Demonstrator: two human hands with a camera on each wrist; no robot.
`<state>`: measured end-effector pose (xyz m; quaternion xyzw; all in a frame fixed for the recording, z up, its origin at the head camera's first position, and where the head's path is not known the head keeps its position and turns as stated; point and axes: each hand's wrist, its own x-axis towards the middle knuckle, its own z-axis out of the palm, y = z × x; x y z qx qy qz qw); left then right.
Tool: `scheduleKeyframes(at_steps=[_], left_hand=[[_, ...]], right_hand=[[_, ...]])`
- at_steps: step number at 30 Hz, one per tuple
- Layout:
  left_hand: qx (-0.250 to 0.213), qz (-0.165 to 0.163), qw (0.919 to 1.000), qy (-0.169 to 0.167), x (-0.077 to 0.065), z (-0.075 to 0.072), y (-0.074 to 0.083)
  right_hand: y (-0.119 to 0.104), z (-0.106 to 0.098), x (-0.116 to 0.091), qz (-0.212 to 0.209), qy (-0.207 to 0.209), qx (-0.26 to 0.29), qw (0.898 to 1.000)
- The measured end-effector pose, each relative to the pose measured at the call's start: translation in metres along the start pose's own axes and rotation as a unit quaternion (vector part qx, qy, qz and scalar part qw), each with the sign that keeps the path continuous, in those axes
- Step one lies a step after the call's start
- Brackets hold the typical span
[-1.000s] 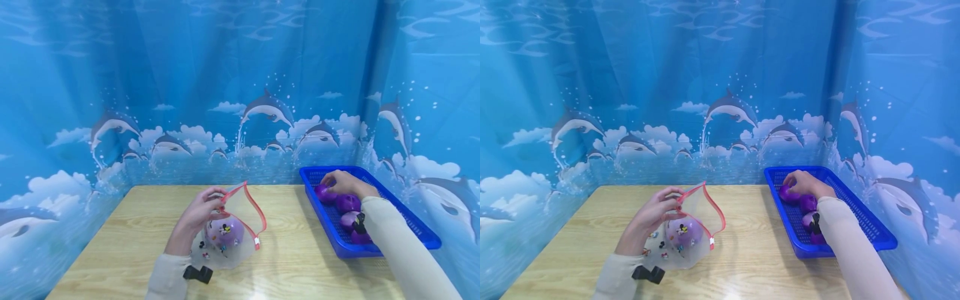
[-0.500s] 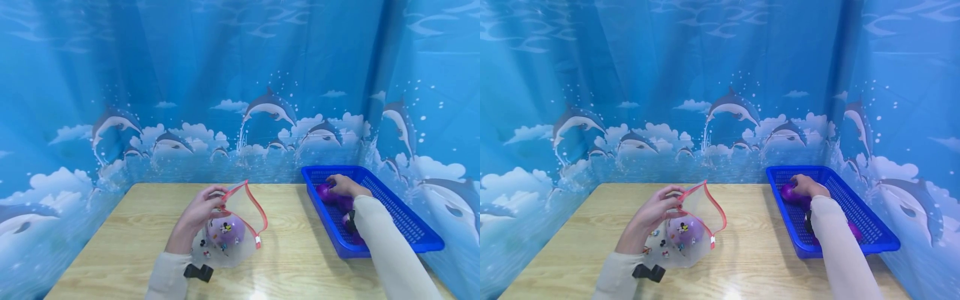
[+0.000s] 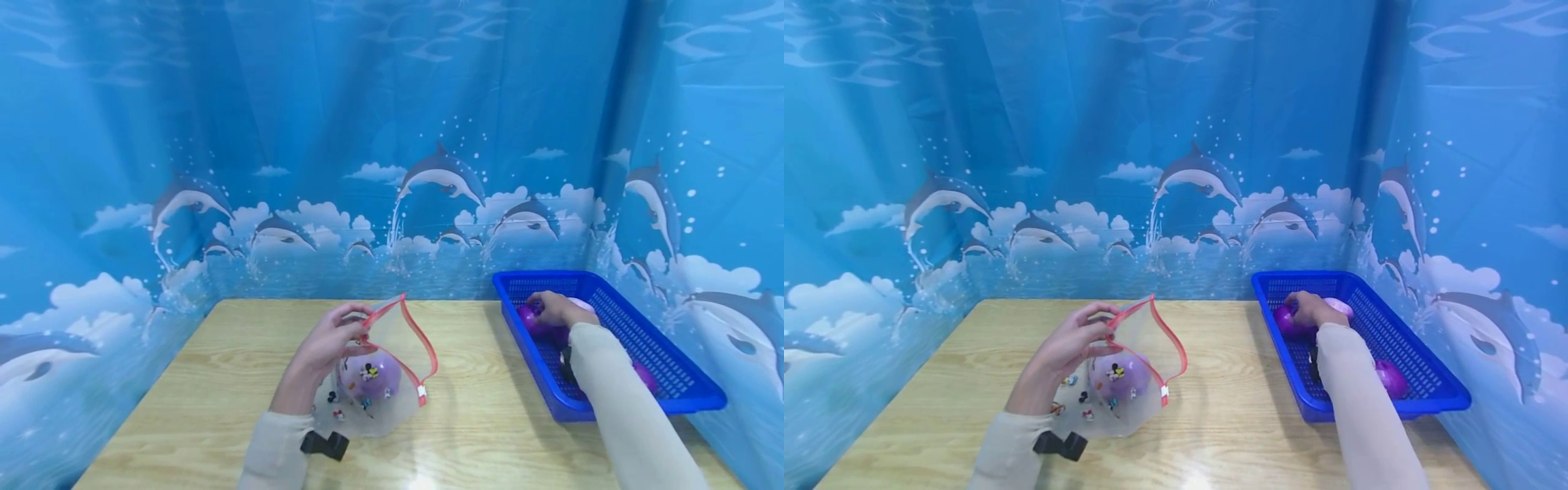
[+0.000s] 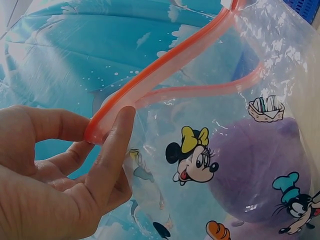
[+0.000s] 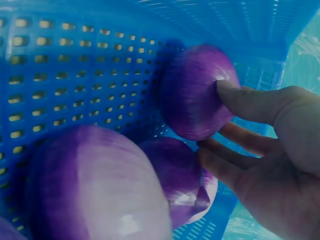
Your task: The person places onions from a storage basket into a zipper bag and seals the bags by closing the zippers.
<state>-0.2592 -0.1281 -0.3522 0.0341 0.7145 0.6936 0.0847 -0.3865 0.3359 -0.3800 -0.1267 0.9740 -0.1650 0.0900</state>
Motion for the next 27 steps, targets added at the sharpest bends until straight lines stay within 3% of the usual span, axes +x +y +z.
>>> scheduleKeyframes(at_steps=[10, 19, 27], left_hand=[[0.0, 0.0, 1.0, -0.003, -0.0003, 0.0004, 0.0012], [0.0, 0.004, 1.0, -0.007, -0.0009, -0.0006, 0.0002], [-0.001, 0.001, 1.0, -0.006, -0.0006, -0.0006, 0.0]], right_hand=[[-0.0034, 0.0037, -0.0032, 0.019, -0.022, 0.051, 0.998], [-0.0048, 0.0043, -0.0035, 0.007, -0.019, 0.056, 0.998], [-0.007, 0.005, -0.0064, 0.026, -0.04, 0.108, 0.993]])
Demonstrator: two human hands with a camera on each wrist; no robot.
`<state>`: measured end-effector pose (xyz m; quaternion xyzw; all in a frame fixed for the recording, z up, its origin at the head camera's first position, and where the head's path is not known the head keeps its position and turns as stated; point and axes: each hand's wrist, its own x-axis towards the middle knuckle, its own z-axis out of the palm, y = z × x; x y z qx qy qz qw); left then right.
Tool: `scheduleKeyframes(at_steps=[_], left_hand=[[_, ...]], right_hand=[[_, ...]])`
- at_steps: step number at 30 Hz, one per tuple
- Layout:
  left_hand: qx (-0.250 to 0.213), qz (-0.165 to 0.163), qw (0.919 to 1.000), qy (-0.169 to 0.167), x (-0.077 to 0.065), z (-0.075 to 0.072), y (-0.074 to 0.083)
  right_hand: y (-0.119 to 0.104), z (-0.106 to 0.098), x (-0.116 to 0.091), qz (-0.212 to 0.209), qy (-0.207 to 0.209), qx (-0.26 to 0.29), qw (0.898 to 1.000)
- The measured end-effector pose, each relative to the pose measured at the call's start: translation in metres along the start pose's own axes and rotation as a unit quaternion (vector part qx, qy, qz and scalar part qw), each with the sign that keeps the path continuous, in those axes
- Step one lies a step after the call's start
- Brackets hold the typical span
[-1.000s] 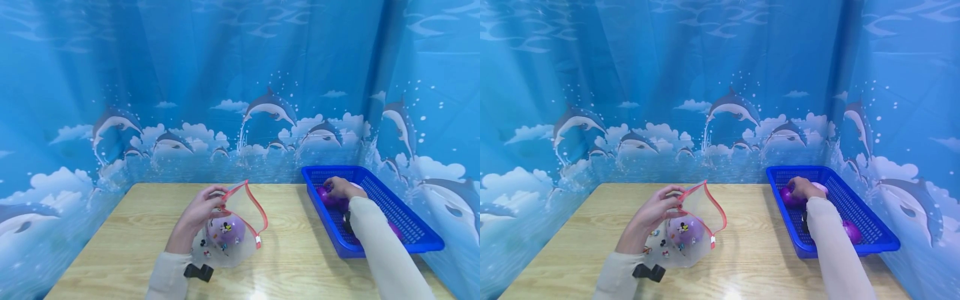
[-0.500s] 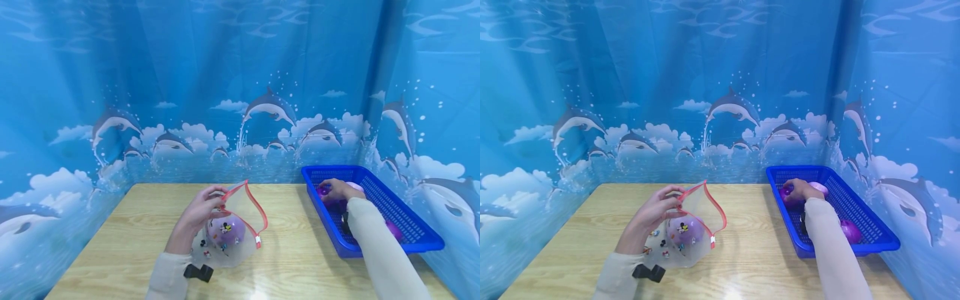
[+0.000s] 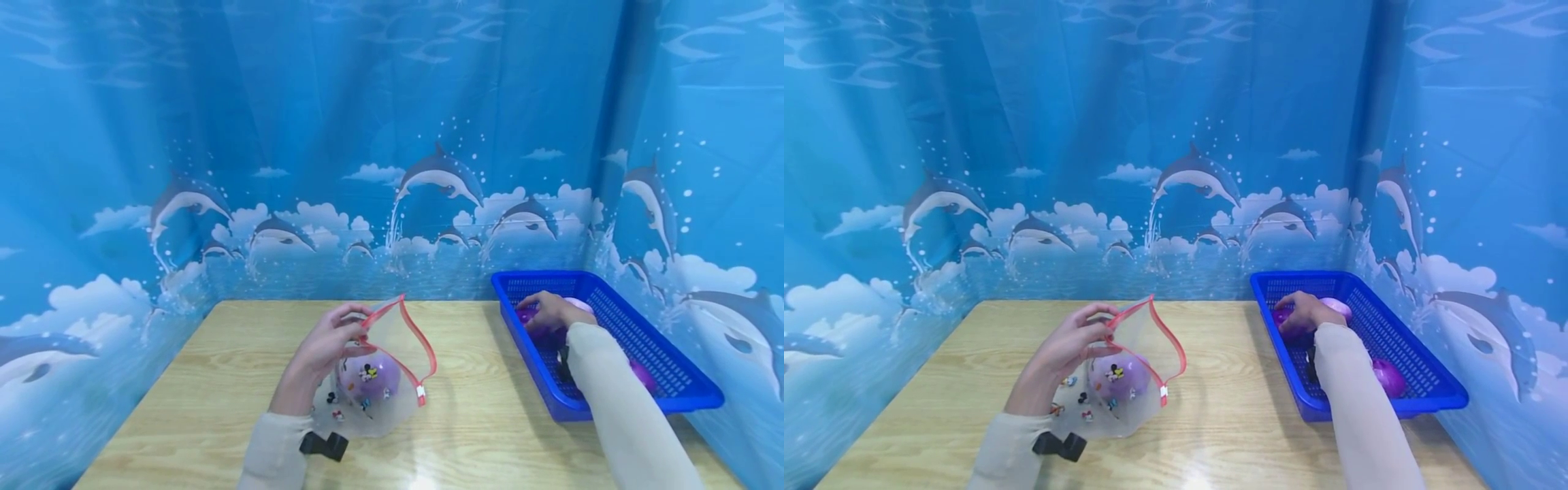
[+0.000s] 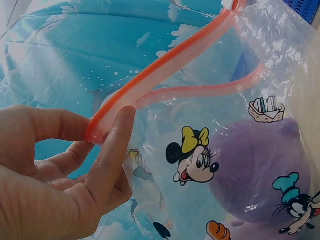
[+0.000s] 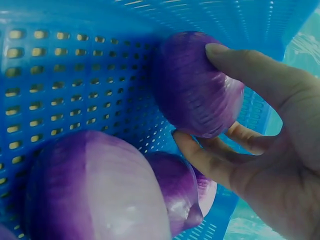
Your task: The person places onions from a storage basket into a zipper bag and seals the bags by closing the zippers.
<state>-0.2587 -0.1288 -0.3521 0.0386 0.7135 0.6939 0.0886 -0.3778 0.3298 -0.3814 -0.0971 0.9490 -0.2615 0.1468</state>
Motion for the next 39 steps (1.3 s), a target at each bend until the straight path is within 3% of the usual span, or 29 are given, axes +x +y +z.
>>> scheduleKeyframes(at_steps=[6, 14, 19, 28, 39], left_hand=[[0.005, 0.002, 1.0, -0.001, -0.001, 0.0, 0.001], [0.004, 0.003, 1.0, -0.002, -0.001, 0.0, 0.001], [0.004, 0.003, 1.0, -0.001, 0.0, 0.0, -0.001], [0.001, 0.001, 1.0, 0.006, 0.001, 0.002, -0.001], [0.006, 0.001, 1.0, 0.001, -0.001, 0.001, 0.001]], right_hand=[[0.004, -0.007, -0.004, 0.005, 0.009, 0.011, 1.0], [0.01, -0.029, -0.019, -0.046, 0.008, 0.042, 0.998], [0.004, -0.043, -0.027, -0.07, 0.03, 0.029, 0.997], [-0.014, -0.054, -0.04, -0.076, 0.028, 0.042, 0.996], [-0.057, -0.056, -0.051, -0.11, 0.041, 0.014, 0.993]])
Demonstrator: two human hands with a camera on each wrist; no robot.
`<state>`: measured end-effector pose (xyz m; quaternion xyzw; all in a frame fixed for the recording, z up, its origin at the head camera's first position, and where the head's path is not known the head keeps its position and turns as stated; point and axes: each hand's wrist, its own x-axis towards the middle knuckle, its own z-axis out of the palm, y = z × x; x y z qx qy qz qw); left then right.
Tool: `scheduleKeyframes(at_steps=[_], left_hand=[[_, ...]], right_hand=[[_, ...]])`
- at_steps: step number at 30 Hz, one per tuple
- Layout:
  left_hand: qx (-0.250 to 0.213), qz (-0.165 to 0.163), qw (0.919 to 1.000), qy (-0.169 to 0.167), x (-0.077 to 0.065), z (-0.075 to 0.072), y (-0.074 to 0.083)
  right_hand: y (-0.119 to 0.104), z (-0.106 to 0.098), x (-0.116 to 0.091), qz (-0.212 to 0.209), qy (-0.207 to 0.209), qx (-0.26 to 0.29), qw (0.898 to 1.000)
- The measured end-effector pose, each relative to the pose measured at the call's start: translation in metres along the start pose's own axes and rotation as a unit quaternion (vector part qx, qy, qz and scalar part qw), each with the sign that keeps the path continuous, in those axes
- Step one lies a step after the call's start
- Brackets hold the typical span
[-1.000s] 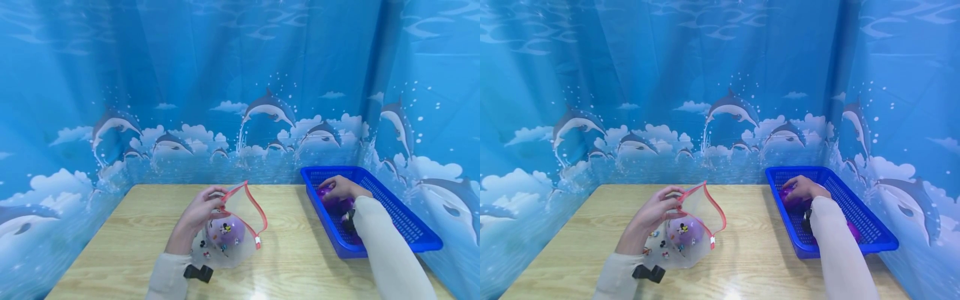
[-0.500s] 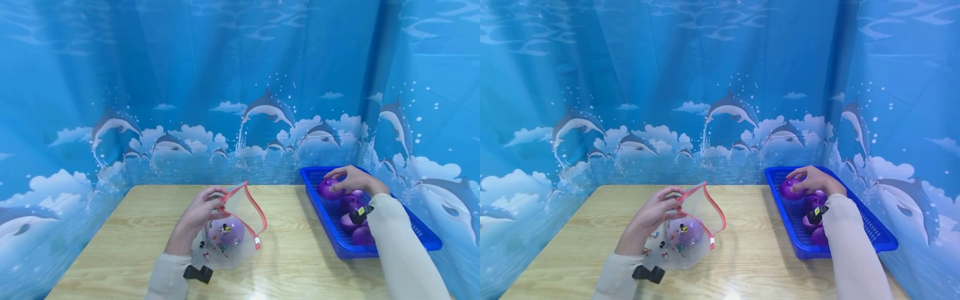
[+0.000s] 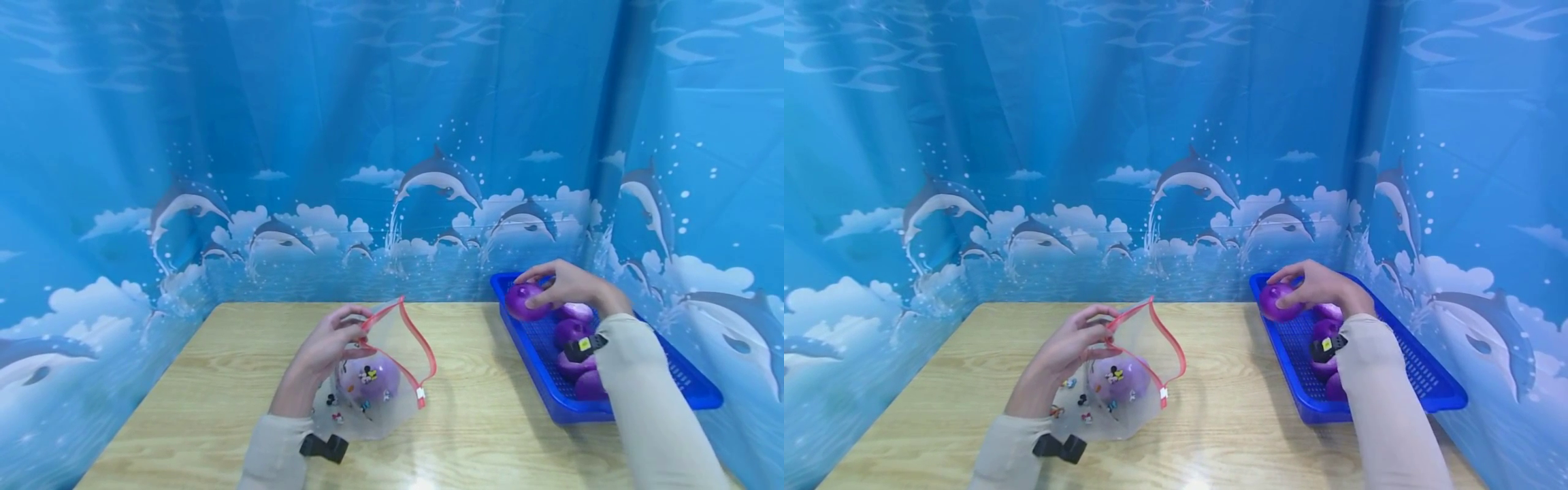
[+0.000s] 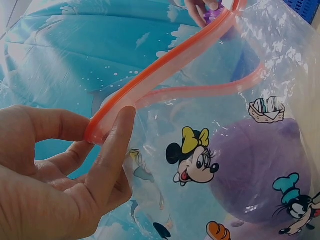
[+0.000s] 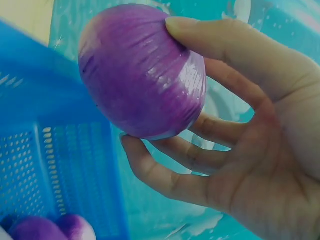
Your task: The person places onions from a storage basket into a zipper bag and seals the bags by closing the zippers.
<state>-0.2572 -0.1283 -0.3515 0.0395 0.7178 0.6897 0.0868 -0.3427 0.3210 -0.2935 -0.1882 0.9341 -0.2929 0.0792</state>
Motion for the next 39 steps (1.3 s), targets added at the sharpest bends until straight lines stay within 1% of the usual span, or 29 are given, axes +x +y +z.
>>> scheduleKeyframes(at_steps=[5, 12, 19, 26, 34, 39], left_hand=[[-0.002, 0.003, 1.0, -0.003, 0.0, 0.0, 0.001], [-0.006, 0.003, 1.0, -0.006, 0.0, 0.0, 0.001], [-0.008, -0.002, 1.0, -0.004, -0.001, 0.0, 0.001], [-0.007, -0.003, 1.0, -0.001, -0.002, 0.0, 0.002], [-0.005, -0.004, 1.0, -0.001, -0.001, 0.0, 0.002], [-0.005, -0.004, 1.0, 0.001, 0.0, 0.002, 0.001]], right_hand=[[-0.018, 0.002, 0.001, -0.015, -0.005, -0.009, 1.0], [-0.037, 0.007, 0.006, -0.04, -0.012, -0.027, 0.999], [-0.057, 0.016, 0.01, -0.048, -0.018, -0.029, 0.998], [-0.078, 0.025, 0.013, -0.072, -0.018, -0.046, 0.996], [-0.093, 0.035, 0.015, -0.095, -0.027, -0.028, 0.995], [-0.102, 0.045, 0.014, -0.106, -0.027, -0.022, 0.994]])
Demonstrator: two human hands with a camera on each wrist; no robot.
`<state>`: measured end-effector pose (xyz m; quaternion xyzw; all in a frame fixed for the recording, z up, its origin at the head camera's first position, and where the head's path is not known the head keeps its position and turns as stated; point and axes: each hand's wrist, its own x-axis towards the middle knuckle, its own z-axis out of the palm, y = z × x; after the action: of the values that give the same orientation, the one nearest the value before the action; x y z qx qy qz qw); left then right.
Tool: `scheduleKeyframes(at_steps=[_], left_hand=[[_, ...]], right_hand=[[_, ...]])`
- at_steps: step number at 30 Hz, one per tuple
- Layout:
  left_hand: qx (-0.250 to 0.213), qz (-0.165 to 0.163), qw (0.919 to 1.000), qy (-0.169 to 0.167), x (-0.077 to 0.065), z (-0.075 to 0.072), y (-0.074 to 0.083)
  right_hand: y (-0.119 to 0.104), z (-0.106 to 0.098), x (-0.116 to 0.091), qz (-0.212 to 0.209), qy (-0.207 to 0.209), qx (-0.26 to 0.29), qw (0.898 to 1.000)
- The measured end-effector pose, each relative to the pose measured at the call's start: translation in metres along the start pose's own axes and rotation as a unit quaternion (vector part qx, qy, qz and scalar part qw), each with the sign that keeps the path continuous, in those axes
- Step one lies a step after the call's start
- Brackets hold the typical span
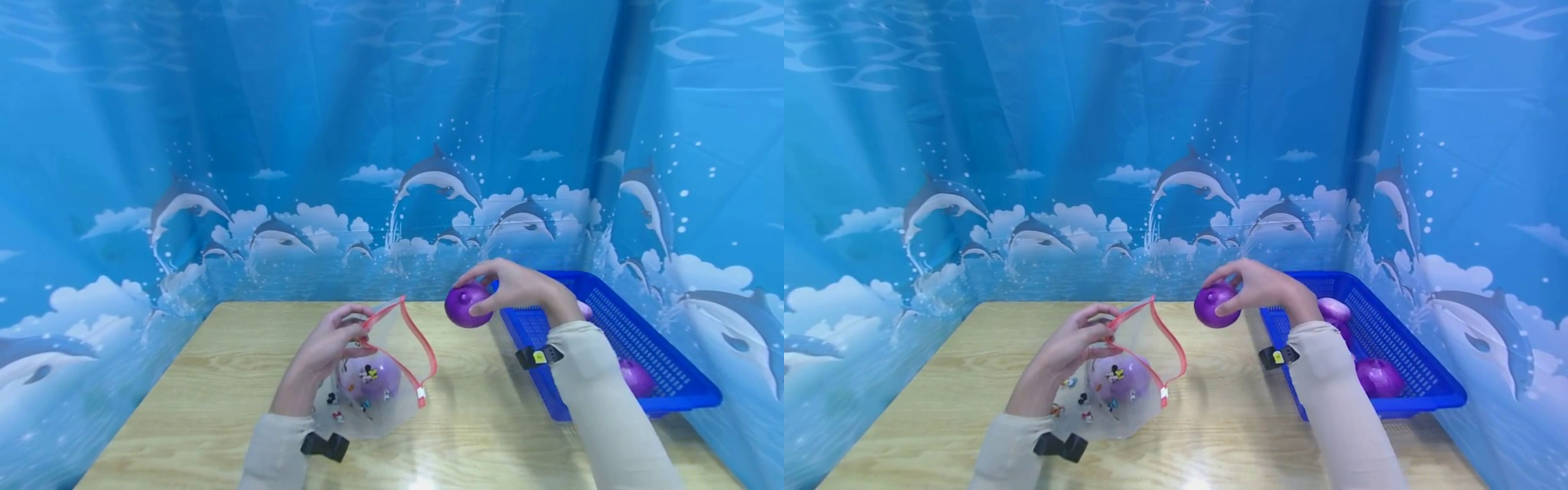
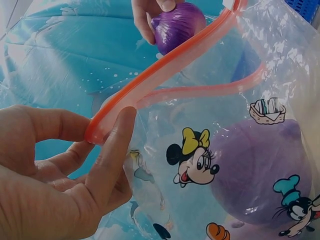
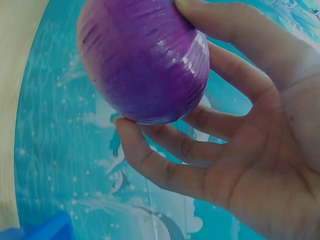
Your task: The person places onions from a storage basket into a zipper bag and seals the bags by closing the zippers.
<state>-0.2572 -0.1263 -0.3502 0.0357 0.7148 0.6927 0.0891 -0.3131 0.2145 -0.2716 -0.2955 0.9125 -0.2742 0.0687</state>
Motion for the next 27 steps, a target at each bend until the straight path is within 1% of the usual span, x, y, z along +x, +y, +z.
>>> scheduleKeyframes(at_steps=[6, 9, 13, 20, 27], left_hand=[[0.001, -0.002, 1.0, 0.002, 0.002, 0.003, 0.0], [0.003, -0.004, 1.0, 0.003, 0.002, 0.004, -0.001], [0.004, -0.007, 1.0, 0.003, 0.001, 0.005, -0.001], [0.007, -0.005, 1.0, 0.004, -0.001, 0.004, 0.0], [0.005, -0.001, 1.0, -0.004, 0.0, 0.003, 0.0]], right_hand=[[-0.006, 0.018, 0.001, -0.019, -0.006, 0.011, 1.0], [-0.009, 0.025, 0.003, -0.029, -0.008, 0.006, 1.0], [-0.015, 0.033, 0.005, -0.046, -0.012, 0.004, 0.999], [-0.03, 0.044, 0.008, -0.075, -0.019, 0.023, 0.997], [-0.041, 0.057, 0.012, -0.085, -0.026, 0.028, 0.996]])
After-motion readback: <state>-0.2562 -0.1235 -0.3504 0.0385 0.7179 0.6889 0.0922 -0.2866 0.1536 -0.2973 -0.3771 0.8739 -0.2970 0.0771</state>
